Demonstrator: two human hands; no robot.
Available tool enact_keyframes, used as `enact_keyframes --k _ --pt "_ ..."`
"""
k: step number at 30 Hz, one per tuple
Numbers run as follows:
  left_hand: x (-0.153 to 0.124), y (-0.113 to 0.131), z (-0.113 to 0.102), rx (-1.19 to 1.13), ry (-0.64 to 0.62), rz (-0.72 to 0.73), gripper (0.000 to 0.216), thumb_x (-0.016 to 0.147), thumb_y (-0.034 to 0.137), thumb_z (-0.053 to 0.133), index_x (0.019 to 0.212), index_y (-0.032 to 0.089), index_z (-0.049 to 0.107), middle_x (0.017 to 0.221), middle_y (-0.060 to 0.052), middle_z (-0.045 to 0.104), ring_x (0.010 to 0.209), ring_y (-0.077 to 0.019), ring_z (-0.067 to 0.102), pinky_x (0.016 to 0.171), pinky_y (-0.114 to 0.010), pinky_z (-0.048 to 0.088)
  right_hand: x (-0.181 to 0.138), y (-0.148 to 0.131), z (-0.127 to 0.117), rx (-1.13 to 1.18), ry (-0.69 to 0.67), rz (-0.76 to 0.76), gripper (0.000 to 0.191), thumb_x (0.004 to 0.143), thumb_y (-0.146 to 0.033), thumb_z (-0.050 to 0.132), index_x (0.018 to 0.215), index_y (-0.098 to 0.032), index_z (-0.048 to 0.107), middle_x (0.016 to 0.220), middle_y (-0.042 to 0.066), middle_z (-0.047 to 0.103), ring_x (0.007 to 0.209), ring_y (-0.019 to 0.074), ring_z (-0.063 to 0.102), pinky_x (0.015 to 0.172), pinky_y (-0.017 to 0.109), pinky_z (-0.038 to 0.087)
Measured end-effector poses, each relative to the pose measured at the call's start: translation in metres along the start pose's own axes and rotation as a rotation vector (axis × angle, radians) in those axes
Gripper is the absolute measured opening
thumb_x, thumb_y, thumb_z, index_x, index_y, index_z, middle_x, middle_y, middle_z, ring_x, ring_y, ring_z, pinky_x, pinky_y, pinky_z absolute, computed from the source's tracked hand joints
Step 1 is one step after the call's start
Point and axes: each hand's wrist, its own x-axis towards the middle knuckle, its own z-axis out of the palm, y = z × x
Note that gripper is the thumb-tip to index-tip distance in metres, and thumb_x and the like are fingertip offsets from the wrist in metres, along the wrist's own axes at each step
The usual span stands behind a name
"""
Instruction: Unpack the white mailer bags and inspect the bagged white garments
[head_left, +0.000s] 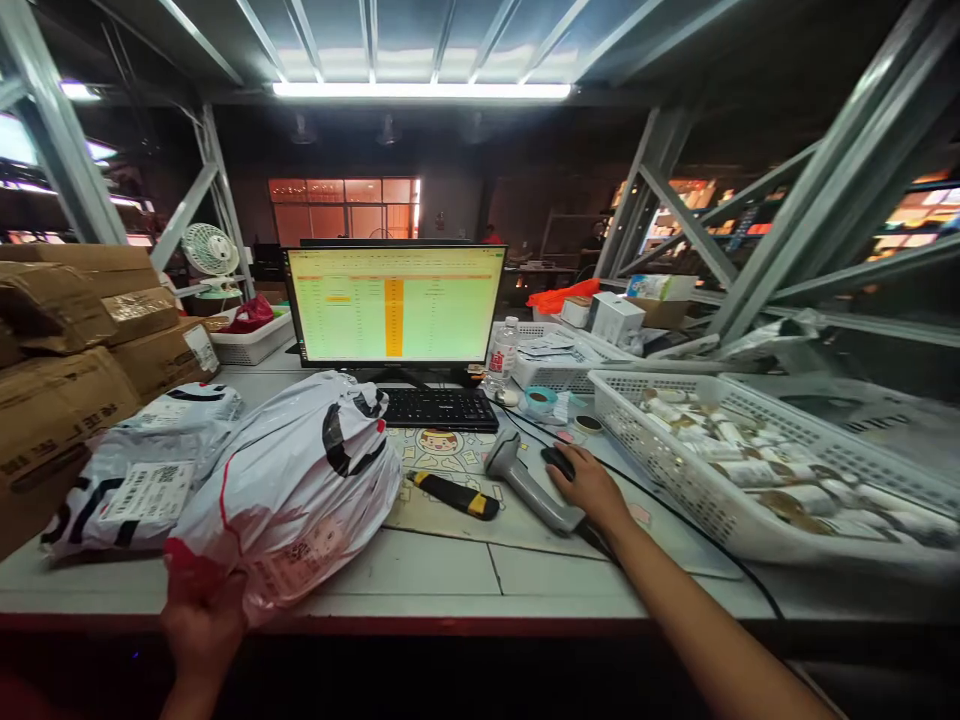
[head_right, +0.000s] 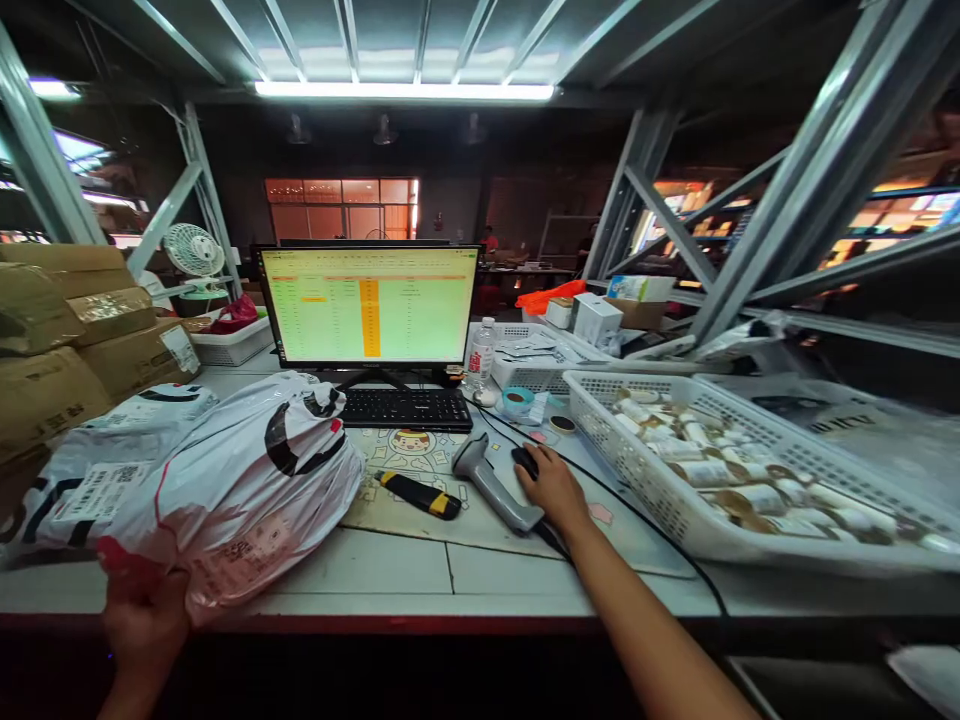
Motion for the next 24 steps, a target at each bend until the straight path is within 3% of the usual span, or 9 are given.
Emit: enact_keyframes --k 5,14,24 --pt "-0.001 0.006 0.003 0.021 0.068 0.019 0.037 0.067 0.051 0.072 0.074 0.023 0.049 0.068 0.003 0.052 0.065 -0.018 0.052 0.07 -0.036 0.046 -0.005 -0.012 -0.011 -0.033 -0.051 0.032 0.049 0.099 -0.038 0.055 0.142 -0.018 0.064 0.146 0.018 0.059 0.129 0.0333 0.062 0.109 0.047 0.052" --pt "0.002 0.013 0.001 0.02 0.053 -0.093 0.04 0.06 0.051 0.073 0.079 0.021 0.056 0.076 0.0 0.058 0.07 -0.0201 0.055 0.071 -0.038 0.046 -0.008 -0.018 -0.016 -0.049 -0.061 0.058 0.046 0.097 -0.036 0.056 0.141 -0.023 0.067 0.148 0.015 0.058 0.127 0.0329 0.063 0.104 0.045 0.055" --pt "0.004 0.017 0.001 0.039 0.069 -0.038 0.035 0.062 0.05 0.071 0.074 0.022 0.053 0.068 0.001 0.053 0.065 -0.0189 0.052 0.067 -0.037 0.045 -0.009 -0.019 -0.018 -0.043 -0.065 0.054 0.045 0.098 -0.036 0.056 0.14 -0.023 0.067 0.149 0.015 0.058 0.129 0.0324 0.062 0.105 0.045 0.054"
